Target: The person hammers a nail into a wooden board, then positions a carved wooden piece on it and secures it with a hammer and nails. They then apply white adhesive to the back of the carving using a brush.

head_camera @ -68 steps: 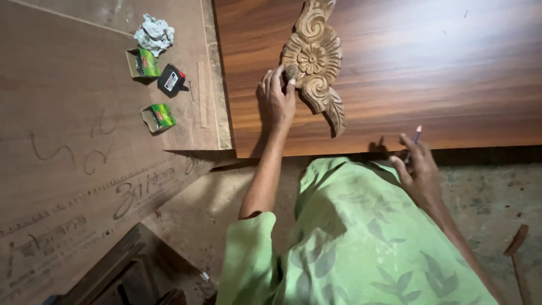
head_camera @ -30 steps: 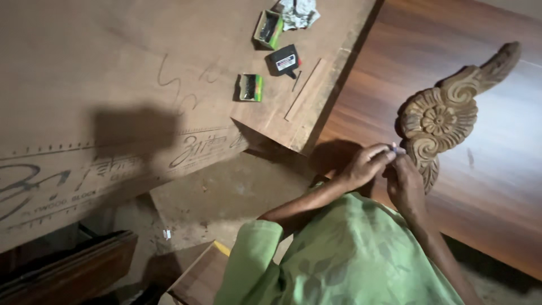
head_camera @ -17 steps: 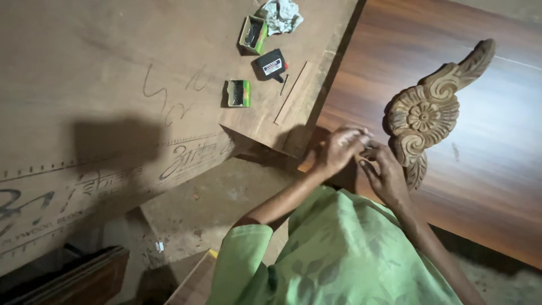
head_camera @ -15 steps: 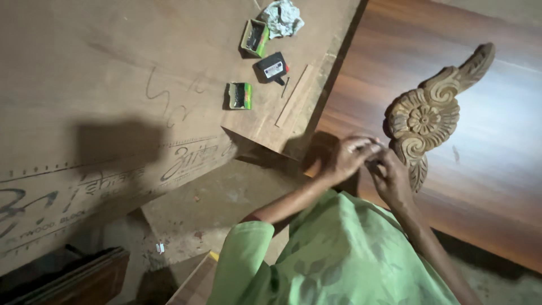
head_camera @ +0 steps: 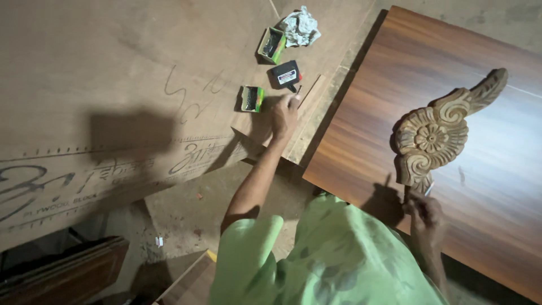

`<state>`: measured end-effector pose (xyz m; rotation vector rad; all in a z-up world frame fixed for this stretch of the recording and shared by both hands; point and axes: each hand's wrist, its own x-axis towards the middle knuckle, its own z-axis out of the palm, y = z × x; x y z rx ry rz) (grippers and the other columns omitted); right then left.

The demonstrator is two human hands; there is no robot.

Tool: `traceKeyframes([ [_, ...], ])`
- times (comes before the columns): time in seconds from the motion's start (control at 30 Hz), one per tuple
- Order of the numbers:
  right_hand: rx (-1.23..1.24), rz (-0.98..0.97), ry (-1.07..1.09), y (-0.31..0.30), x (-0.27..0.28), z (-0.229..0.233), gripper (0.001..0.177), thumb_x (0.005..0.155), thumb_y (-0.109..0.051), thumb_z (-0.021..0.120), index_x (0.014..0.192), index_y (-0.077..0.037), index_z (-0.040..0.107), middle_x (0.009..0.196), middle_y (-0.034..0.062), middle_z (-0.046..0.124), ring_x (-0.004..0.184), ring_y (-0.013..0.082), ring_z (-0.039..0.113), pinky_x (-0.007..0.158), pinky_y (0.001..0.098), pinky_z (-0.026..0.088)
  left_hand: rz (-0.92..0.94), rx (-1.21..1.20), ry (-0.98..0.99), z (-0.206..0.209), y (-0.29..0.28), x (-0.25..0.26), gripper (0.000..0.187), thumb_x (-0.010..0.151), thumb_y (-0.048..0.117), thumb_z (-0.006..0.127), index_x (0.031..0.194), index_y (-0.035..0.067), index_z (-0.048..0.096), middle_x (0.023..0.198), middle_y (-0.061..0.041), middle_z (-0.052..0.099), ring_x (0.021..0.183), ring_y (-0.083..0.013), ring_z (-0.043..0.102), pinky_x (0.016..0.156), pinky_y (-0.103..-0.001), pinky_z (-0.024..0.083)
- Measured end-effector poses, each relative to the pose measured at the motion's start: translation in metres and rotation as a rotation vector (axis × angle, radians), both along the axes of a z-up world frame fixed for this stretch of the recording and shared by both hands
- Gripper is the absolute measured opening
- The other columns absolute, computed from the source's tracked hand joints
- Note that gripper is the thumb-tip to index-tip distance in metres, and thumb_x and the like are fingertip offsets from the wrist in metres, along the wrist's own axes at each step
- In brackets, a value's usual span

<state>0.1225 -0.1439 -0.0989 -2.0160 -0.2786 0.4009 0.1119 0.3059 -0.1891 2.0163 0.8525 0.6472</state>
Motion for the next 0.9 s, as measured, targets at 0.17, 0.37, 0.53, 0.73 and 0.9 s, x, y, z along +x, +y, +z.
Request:
traceKeyframes([
  [0.17,-0.03,0.001,-0.017,-0.01,0.001,-0.006,0.021,0.107,0.002,0.059,0.127,0.007,0.063,0.106,0.0147,0.069,0.092,0.0184,0.068,0.084,0.0292,0.055,0.06,0.15,0.072,0.02,-0.031,-0.018,0.015,0.092,0.023,0.072,0.104,0.014,0.071,0.106,-0.01,0.073,0.099,-0.0286,0.07,0.081,-0.041,0.055],
  [0.37,0.019,0.001,0.052,-0.012,0.008,0.0,0.021,0.107,0.004,0.057,0.126,0.009,0.062,0.105,0.0145,0.07,0.092,0.0177,0.069,0.084,0.0284,0.056,0.442,0.451,0.243,0.068,0.018,-0.046,0.046,0.082,0.025,0.073,0.124,0.013,0.06,0.132,-0.01,0.06,0.124,-0.0293,0.053,0.105,-0.056,0.038],
  [0.53,-0.128,0.003,-0.035,-0.018,0.021,-0.002,0.019,0.105,0.003,0.063,0.123,0.009,0.064,0.1,0.0157,0.071,0.091,0.0181,0.069,0.083,0.0299,0.054,0.331,0.371,0.252,0.095,0.048,-0.064,0.031,0.095,0.024,0.071,0.124,0.012,0.067,0.134,-0.01,0.059,0.126,-0.0331,0.052,0.108,-0.048,0.044],
  [0.73,-0.118,0.04,-0.061,-0.013,0.015,0.011,0.022,0.1,0.003,0.062,0.122,0.007,0.068,0.101,0.0135,0.073,0.091,0.0174,0.07,0.082,0.0302,0.055,0.043,0.521,0.156,0.079,0.095,0.012,0.02,0.091,0.017,0.069,0.11,0.011,0.073,0.126,-0.012,0.06,0.123,-0.0363,0.053,0.094,-0.046,0.048],
  [0.9,-0.174,0.038,-0.147,0.001,0.021,0.022,0.021,0.098,0.0,0.064,0.118,0.0,0.069,0.105,0.0126,0.071,0.09,0.0199,0.071,0.075,0.0306,0.057,0.005,0.769,0.563,0.063,0.133,0.077,0.025,0.094,0.012,0.061,0.117,0.012,0.072,0.129,-0.012,0.06,0.116,-0.0322,0.06,0.089,-0.043,0.054],
])
